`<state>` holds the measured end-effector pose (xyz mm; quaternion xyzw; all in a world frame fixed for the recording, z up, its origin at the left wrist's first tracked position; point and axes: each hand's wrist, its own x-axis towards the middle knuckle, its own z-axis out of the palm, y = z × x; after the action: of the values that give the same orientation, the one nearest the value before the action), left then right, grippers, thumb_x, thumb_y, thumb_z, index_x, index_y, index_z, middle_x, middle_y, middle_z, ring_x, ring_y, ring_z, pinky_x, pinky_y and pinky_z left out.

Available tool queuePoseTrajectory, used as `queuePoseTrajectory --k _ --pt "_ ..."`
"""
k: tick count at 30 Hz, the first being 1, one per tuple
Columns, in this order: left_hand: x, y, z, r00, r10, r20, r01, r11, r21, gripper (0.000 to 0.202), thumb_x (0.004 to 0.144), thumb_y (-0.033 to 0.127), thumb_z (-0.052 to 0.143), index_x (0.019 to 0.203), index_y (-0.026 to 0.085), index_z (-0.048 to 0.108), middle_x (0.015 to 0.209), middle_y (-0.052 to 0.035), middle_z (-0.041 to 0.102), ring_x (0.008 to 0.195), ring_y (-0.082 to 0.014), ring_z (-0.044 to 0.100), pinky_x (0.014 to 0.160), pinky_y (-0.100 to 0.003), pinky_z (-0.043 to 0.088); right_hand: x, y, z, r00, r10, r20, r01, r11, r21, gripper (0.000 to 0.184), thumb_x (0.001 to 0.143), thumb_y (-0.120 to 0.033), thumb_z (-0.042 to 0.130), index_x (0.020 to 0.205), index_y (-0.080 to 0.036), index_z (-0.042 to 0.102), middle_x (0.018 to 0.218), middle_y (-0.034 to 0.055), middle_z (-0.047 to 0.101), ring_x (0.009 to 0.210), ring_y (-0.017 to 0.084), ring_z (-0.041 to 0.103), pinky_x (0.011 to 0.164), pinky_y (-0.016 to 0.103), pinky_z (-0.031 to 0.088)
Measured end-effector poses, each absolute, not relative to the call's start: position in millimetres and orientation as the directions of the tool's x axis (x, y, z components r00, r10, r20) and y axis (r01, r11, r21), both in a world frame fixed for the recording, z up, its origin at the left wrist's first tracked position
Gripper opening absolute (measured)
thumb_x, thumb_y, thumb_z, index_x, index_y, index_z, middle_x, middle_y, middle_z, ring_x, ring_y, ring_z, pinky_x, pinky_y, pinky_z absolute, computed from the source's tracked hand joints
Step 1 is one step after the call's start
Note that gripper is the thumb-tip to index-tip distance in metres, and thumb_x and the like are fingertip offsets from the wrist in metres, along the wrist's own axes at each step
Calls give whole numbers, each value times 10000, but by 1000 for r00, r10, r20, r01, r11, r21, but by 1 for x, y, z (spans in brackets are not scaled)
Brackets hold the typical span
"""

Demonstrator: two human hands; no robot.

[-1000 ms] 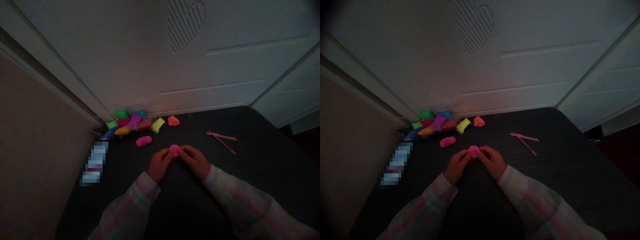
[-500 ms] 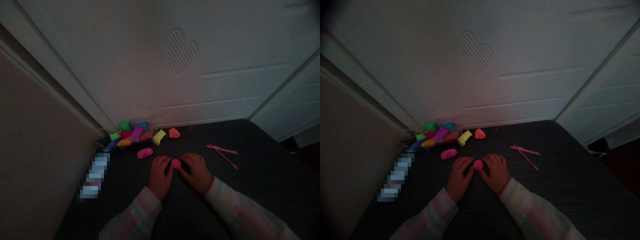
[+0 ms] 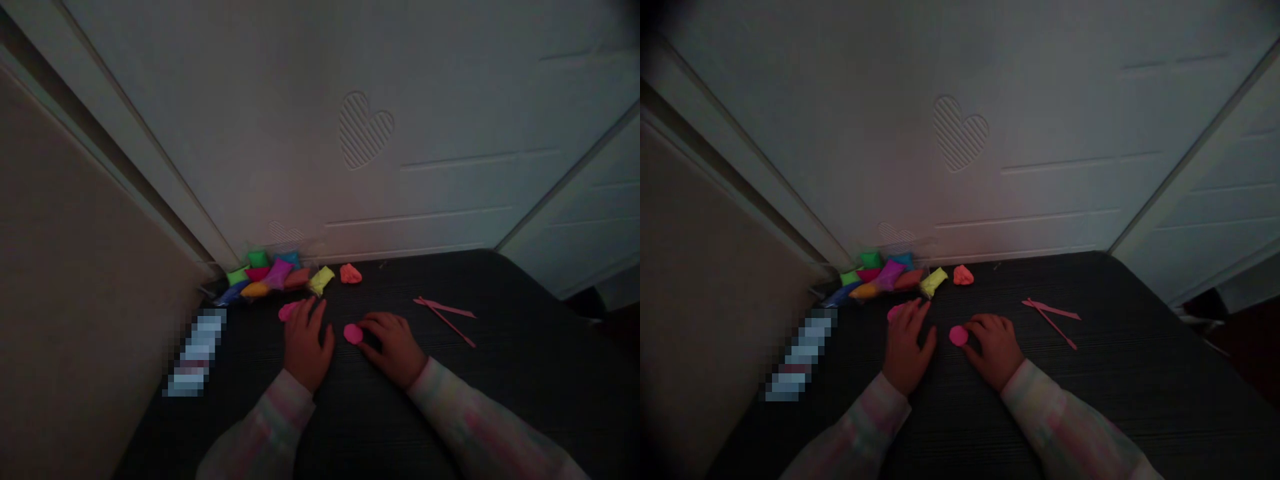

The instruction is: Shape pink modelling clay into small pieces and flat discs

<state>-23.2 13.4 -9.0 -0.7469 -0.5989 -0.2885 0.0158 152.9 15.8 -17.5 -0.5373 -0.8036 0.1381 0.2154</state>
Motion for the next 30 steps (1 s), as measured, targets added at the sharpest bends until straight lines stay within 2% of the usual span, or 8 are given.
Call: queuePoseTrajectory --k 4,8,13,16,20,22,26,30 --pt "-50 28 -12 52 899 436 959 -166 228 381 702 220 473 1072 130 478 1088 -134 475 1018 -262 404 841 -419 338 152 15 -17 -322 925 204 805 380 -456 258 675 -285 526 925 -227 550 974 47 555 930 206 462 785 377 300" --pt "-65 37 -21 77 915 395 948 -190 257 316 710 185 459 1020 141 506 968 -101 520 895 -215 462 775 -357 396 152 14 -17 -315 925 213 800 379 -466 290 685 -317 512 953 -210 532 978 53 559 933 210 465 789 379 304" --pt "-57 33 -19 67 881 468 931 -224 288 253 679 164 487 926 143 531 906 -86 526 866 -220 457 770 -367 386 152 16 -18 -283 927 247 783 372 -498 290 727 -330 459 971 -184 513 953 60 576 911 198 489 788 374 324" --pt "-49 25 -12 60 890 451 860 -276 430 266 691 188 477 953 148 499 934 -79 536 884 -209 473 794 -364 372 153 17 -17 -251 922 294 763 375 -527 254 744 -306 439 937 -162 521 905 71 589 865 195 516 766 373 355" --pt "-40 14 1 64 971 230 628 -218 747 262 700 260 487 944 164 496 903 -46 570 815 -164 524 744 -302 401 152 11 -9 -256 870 422 710 465 -528 207 758 -232 424 923 -151 518 890 87 587 848 196 525 755 372 387" --pt "-35 9 6 92 987 128 515 -157 843 242 683 276 511 896 162 525 858 -34 588 783 -156 534 720 -281 407 150 5 -4 -292 822 490 651 546 -528 241 760 -226 428 981 -154 492 941 95 566 897 193 506 779 364 397" --pt "-24 0 10 173 985 -7 360 -56 931 207 646 252 553 824 148 562 770 -24 595 702 -144 532 656 -253 413 143 -7 -1 -434 727 532 515 685 -515 379 731 -249 488 1093 -161 418 1059 107 490 994 179 455 822 318 411" --pt "-18 -6 9 233 969 -83 234 27 972 180 623 221 570 786 146 581 740 -15 591 688 -139 518 638 -239 403 139 -12 -3 -517 678 522 457 735 -502 297 748 -197 459 1045 -188 462 1022 80 507 964 154 477 801 283 432"
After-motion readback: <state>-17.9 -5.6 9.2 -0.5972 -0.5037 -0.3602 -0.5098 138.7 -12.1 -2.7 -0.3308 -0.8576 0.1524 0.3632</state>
